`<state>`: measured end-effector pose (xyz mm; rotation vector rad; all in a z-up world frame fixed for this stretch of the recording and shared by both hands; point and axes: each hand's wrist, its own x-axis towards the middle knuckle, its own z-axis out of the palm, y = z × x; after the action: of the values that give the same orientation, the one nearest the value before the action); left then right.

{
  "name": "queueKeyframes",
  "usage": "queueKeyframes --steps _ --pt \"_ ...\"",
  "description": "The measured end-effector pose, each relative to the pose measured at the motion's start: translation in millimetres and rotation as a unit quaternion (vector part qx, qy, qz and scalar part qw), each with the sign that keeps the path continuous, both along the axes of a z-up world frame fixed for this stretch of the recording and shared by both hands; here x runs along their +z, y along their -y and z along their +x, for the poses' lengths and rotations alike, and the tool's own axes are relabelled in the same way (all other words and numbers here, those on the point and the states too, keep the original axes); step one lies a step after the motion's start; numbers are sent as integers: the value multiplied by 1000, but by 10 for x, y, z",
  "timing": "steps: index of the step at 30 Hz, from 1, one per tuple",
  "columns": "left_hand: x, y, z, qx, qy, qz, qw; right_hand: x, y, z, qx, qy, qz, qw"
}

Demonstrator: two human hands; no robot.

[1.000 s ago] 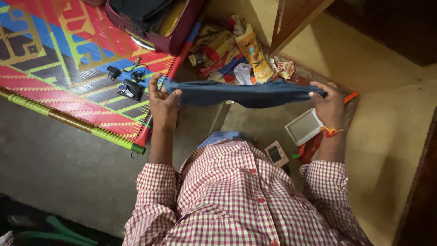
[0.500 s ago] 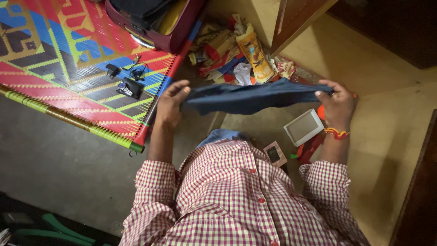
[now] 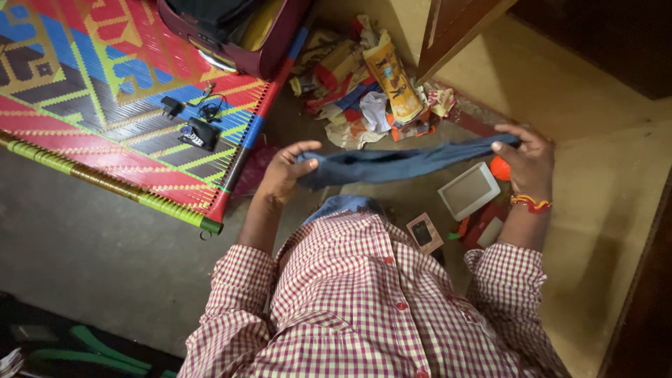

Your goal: The person folds a blue shirt on a colorful bed mat, smoothing the fabric and aligning the edges before placing it aside.

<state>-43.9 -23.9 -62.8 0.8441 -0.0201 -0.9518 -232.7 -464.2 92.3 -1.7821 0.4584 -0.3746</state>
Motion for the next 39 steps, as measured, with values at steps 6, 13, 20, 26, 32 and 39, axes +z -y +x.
queueKeyframes --steps 6,13,20,26,32,39 --pt "90 -19 79 154 17 -43 987 44 -3 18 56 -62 -200 976" --pt "301 -118 112 157 168 5 973 -174 -15 12 9 -209 -386 899" --pt "740 -137 46 131 278 19 951 -828 63 75 71 -12 -408 910" --pt "927 -205 90 157 279 -10 947 -1552 -181 55 86 -62 -60 993" --pt "958 -296 131 193 255 -7 948 -1450 -612 230 127 -265 15 956" --pt "961 -323 103 207 259 -4 943 -1560 -754 330 177 -102 -87 975"
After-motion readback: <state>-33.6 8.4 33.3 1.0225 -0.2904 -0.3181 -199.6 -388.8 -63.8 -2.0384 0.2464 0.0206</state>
